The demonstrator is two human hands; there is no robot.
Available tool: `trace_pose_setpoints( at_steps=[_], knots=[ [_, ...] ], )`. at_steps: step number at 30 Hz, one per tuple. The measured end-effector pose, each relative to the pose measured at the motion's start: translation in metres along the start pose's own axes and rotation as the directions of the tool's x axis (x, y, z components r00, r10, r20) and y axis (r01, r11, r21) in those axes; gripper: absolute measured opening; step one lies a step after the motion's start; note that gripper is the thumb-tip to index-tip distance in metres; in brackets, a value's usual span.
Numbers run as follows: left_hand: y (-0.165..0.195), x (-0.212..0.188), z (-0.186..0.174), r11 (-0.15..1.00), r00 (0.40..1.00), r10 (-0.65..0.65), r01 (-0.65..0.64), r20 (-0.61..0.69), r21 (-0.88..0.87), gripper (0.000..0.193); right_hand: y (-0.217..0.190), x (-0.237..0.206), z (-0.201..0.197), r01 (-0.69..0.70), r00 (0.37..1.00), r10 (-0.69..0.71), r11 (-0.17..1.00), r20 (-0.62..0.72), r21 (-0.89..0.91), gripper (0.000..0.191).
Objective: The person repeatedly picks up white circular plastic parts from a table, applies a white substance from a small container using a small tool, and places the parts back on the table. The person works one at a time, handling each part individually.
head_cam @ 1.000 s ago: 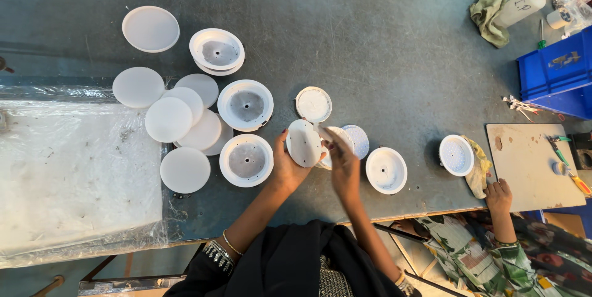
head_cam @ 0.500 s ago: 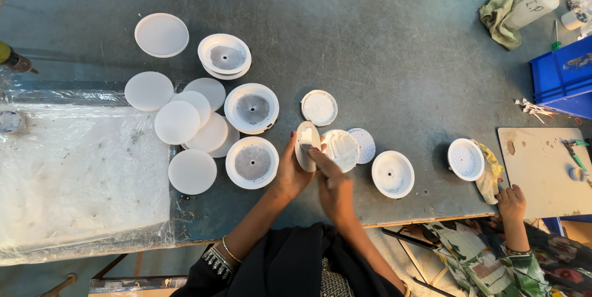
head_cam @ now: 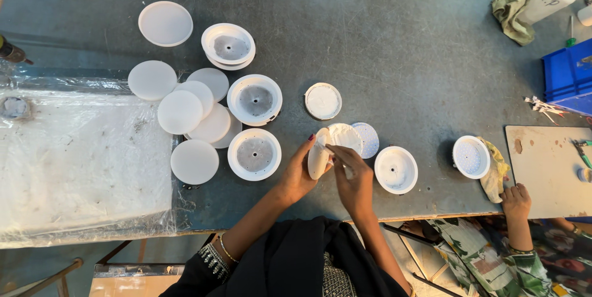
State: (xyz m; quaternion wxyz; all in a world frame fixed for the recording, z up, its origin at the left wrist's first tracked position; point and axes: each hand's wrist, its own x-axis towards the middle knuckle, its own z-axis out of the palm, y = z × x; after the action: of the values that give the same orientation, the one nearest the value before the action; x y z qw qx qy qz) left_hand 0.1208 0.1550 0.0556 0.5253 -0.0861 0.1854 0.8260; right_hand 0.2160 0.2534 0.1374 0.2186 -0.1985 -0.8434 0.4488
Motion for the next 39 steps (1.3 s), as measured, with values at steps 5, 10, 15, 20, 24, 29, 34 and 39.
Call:
trace_pose_setpoints(
  at_steps=[5,10,15,20,24,29,34,39],
  knots=[
    [-0.006,-0.003,0.009,0.999,0.999,-0.023,0.022,0.035,0.031,0.057,0.01,0.011,-0.002,-0.097,0.99,0.094,0.995,-0.104,-0.026,0.027],
    [-0.01,-0.001,0.007,0.994,1.0,-0.02,0.018,0.018,0.111,0.054,0.004,0.01,0.004,-0.165,0.982,0.164,0.986,-0.097,-0.004,0.025],
    [-0.008,0.006,0.006,0.999,0.999,-0.035,0.034,0.034,0.029,0.056,-0.013,-0.004,0.004,-0.11,0.992,0.112,0.993,-0.063,0.039,0.031],
    [0.002,0.006,0.017,0.995,0.995,-0.085,0.088,0.048,-0.052,0.065,-0.02,-0.021,0.003,0.099,0.995,-0.101,0.988,-0.008,-0.12,0.036],
    [0.01,0.004,0.022,0.977,0.982,-0.187,0.188,0.023,-0.1,0.073,-0.01,-0.026,-0.004,0.316,0.949,-0.313,0.934,0.047,-0.168,0.036],
    [0.012,0.0,0.026,0.954,0.958,-0.257,0.272,0.123,-0.125,0.065,0.017,-0.002,-0.027,0.33,0.944,-0.326,0.923,0.053,-0.196,0.038],
    [0.014,0.001,0.027,0.962,0.967,-0.24,0.249,0.088,-0.109,0.06,0.032,0.011,-0.018,0.313,0.947,-0.32,0.922,0.007,-0.229,0.039],
    [0.007,0.008,0.018,0.993,0.994,-0.109,0.109,-0.002,-0.035,0.055,0.023,-0.011,0.003,0.112,0.987,-0.129,0.98,-0.093,-0.166,0.036]
  ],
)
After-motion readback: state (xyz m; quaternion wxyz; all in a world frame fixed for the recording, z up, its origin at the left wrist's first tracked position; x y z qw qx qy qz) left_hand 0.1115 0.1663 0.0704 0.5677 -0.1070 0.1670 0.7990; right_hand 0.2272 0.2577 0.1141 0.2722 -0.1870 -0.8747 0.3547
